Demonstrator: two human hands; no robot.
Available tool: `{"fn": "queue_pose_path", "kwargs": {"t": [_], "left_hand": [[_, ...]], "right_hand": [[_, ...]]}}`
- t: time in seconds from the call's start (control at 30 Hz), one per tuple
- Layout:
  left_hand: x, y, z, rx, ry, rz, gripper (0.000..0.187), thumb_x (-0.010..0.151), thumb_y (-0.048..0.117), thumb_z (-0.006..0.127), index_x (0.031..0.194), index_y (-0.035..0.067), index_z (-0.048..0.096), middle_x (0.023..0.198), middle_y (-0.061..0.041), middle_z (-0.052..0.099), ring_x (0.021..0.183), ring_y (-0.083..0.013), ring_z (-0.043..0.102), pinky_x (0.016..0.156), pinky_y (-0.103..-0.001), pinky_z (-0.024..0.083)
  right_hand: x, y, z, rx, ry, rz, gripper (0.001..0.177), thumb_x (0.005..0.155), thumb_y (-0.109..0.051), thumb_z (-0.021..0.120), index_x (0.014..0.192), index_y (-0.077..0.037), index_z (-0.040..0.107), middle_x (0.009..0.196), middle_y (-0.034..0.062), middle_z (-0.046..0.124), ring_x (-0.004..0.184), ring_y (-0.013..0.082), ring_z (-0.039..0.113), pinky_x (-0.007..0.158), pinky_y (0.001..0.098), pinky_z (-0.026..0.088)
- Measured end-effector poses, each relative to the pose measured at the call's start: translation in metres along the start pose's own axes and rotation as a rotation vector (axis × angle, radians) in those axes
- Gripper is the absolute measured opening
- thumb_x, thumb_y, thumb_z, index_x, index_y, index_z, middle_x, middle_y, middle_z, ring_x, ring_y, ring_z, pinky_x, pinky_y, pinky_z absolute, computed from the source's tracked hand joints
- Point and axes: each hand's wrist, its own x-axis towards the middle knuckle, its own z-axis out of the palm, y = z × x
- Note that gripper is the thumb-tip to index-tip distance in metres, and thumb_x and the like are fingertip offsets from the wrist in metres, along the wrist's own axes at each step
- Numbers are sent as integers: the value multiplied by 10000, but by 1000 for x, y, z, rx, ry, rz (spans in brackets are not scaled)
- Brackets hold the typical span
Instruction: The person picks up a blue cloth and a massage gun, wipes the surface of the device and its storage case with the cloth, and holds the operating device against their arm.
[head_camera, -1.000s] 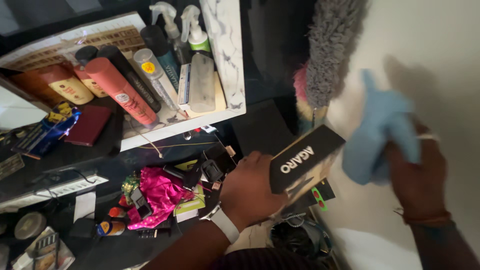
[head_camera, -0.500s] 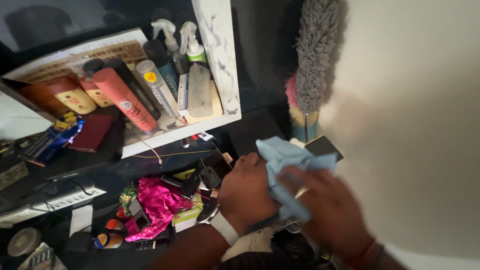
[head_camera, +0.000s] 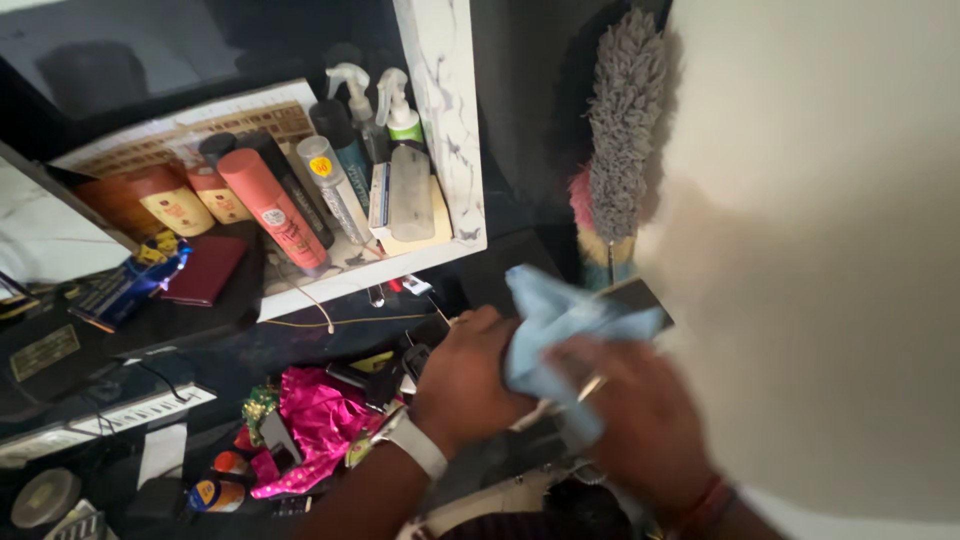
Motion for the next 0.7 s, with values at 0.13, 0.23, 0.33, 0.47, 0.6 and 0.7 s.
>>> {"fn": "queue_pose_path", "kwargs": {"t": [0.13,0.23,0.33,0.47,0.6,0.7], "left_hand": [[-20,-14,-5,-91,46,-12,737,646,302,899,1273,54,601,1191,-160,603,1139,-389,590,957,-447,485],[-34,-17,-4,-258,68,-67,674,698,251,892,1274,70,592,1227,-128,630,1182,-362,615,1029,-434,479],[-34,-23,-1,-212,118,81,697,681,150,911,1282,56,569,1256,-133,642,1198,-386,602,1129,-482,403],[-30,-27,16,-267,56,-128,731,616,74,915,1266,99,579,1243,-118,648,1206,-336,598,996,-420,459],[-36,-45,19,-505,63,-301,754,641,36,895,1304,107,543,1241,-81,621,1207,-218,606,1033,-340,495],[-52,-63,12,-783,38,-374,775,702,14,854,1383,101,495,1307,-49,605,1232,-163,574,1043,-310,484]], "right_hand": [[11,54,-30,262,116,394,345,852,-92,683,1190,-131,740,1137,56,711,1038,255,649,894,391,504],[9,84,-42,775,115,943,338,951,-53,608,1250,-119,753,1103,45,756,971,170,682,840,314,531],[9,57,-43,801,159,1020,351,935,-63,601,1257,-102,737,1091,39,755,916,143,688,801,304,546],[22,-3,-41,422,185,535,348,880,-63,653,1215,-114,734,1177,35,714,971,175,672,791,328,560],[22,8,-41,67,130,116,503,777,13,620,1240,-140,743,1249,67,663,1143,257,652,993,380,530],[1,52,-29,303,100,340,479,805,8,593,1240,-136,733,1266,72,664,1104,224,679,905,345,564]]}}
